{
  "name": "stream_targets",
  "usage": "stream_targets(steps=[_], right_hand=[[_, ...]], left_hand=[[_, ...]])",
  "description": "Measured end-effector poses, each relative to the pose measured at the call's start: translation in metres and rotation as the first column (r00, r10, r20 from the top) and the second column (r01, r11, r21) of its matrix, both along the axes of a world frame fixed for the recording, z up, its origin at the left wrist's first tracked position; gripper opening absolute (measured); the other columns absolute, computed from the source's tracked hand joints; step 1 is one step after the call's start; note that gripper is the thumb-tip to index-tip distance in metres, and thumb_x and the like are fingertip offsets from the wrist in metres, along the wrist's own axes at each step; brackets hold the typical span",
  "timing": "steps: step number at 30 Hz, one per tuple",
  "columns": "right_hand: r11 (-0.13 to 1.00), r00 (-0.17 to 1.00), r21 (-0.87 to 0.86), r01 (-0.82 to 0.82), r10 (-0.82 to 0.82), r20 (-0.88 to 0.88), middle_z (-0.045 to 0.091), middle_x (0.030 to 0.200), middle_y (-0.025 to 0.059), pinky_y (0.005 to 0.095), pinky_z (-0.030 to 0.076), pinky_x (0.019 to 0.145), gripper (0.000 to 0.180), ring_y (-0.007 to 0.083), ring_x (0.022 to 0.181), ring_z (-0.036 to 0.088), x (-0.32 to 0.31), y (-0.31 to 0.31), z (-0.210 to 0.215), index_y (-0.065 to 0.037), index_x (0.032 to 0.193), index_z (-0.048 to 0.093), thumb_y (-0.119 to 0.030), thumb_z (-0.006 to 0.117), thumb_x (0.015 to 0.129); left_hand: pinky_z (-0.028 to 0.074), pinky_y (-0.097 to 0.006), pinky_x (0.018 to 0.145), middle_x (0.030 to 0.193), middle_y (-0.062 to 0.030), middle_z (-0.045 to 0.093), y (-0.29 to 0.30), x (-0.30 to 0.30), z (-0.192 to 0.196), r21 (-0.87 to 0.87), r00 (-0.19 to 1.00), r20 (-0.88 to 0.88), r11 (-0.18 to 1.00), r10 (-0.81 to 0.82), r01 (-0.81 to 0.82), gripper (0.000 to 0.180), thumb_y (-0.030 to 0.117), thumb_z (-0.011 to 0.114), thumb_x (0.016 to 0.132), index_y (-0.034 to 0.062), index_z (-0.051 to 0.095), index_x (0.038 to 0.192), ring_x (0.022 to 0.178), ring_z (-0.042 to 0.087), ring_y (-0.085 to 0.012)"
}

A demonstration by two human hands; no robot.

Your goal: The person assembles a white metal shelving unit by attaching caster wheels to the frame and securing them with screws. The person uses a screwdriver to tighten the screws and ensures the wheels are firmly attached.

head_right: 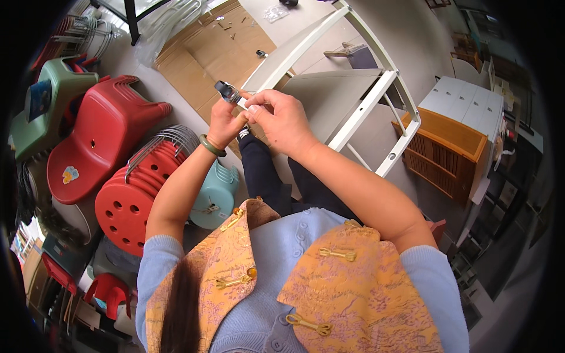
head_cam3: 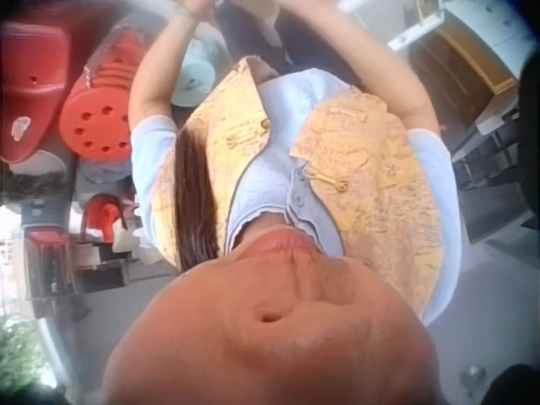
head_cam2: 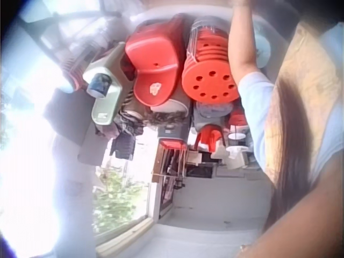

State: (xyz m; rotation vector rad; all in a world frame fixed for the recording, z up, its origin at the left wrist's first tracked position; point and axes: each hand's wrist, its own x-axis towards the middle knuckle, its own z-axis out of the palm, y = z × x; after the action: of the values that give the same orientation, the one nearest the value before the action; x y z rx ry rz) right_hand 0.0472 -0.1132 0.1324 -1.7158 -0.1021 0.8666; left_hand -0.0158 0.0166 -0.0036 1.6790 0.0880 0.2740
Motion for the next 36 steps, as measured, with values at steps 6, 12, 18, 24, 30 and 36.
stream_targets(steps=[6, 12, 18, 24, 30, 36], right_hand=[[0.985, 0.991, -0.125, -0.117, 0.124, 0.053, 0.066, 0.082, 0.0059, 0.0223, 0.049, 0.069, 0.009, 0.0078, 0.074, 0.061, 0.004, 0.001, -0.003, 0.003, 0.093, 0.061, -0.001, 0.055, 0.088], [0.916, 0.942, -0.329, -0.23, 0.294, 0.159, 0.065, 0.075, 0.0067, 0.0263, 0.049, 0.066, 0.002, 0.0101, 0.071, 0.061, 0.012, 0.01, -0.005, 0.0, 0.087, 0.059, -0.001, 0.057, 0.087], [0.782, 0.771, -0.535, -0.319, 0.542, 0.334, 0.063, 0.072, 0.011, 0.0302, 0.049, 0.063, 0.003, 0.0171, 0.066, 0.062, 0.01, 0.016, 0.009, -0.001, 0.086, 0.058, -0.002, 0.06, 0.085], [0.844, 0.862, -0.462, -0.274, 0.428, 0.271, 0.063, 0.07, 0.0081, 0.0261, 0.048, 0.062, 0.003, 0.0132, 0.063, 0.06, 0.01, 0.012, 0.001, 0.0, 0.086, 0.058, -0.002, 0.06, 0.086], [0.832, 0.872, -0.488, -0.263, 0.422, 0.249, 0.063, 0.069, 0.0062, 0.0252, 0.047, 0.061, 0.002, 0.0107, 0.065, 0.06, 0.006, 0.013, 0.002, 0.0, 0.087, 0.059, -0.002, 0.059, 0.087], [0.905, 0.939, -0.314, -0.286, 0.33, 0.097, 0.063, 0.074, 0.0044, 0.0235, 0.047, 0.064, 0.003, 0.0085, 0.069, 0.059, 0.018, 0.005, -0.004, 0.0, 0.088, 0.058, -0.003, 0.059, 0.087]], left_hand=[[0.049, -0.037, 0.079, 0.094, -0.0113, 0.062, -0.001, 0.0, -0.004, 0.021, 0.999, 0.044, 1.0, 0.011, -0.012, 0.039, 0.034, 0.074, 0.073, 0.0077, 0.066, 0.101, 0.089, 0.06, -0.0309], [0.049, -0.037, 0.079, 0.096, -0.0123, 0.06, -0.001, -0.003, -0.005, 0.058, 1.0, 0.016, 0.998, 0.019, -0.02, 0.043, 0.039, 0.074, 0.073, 0.0081, 0.066, 0.101, 0.09, 0.06, -0.0309], [0.049, -0.039, 0.078, 0.097, -0.0123, 0.061, -0.001, -0.004, -0.003, 0.052, 0.999, 0.027, 0.998, 0.041, -0.042, 0.046, 0.044, 0.073, 0.072, 0.0076, 0.065, 0.099, 0.091, 0.059, -0.0321], [0.049, -0.041, 0.077, 0.098, -0.0125, 0.061, -0.003, -0.002, -0.007, 0.042, 0.998, 0.039, 0.997, 0.059, -0.06, 0.043, 0.048, 0.072, 0.073, 0.0098, 0.068, 0.093, 0.089, 0.059, -0.0342], [0.049, -0.041, 0.075, 0.095, -0.0131, 0.061, -0.005, -0.003, -0.008, 0.035, 0.996, 0.062, 0.997, 0.068, -0.07, 0.043, 0.047, 0.072, 0.073, 0.0084, 0.067, 0.092, 0.087, 0.059, -0.0346], [0.05, -0.039, 0.079, 0.095, -0.0118, 0.064, -0.001, -0.003, -0.006, 0.078, 0.999, 0.044, 0.996, 0.031, -0.034, 0.045, 0.045, 0.071, 0.073, 0.0096, 0.066, 0.1, 0.089, 0.062, -0.0326]])
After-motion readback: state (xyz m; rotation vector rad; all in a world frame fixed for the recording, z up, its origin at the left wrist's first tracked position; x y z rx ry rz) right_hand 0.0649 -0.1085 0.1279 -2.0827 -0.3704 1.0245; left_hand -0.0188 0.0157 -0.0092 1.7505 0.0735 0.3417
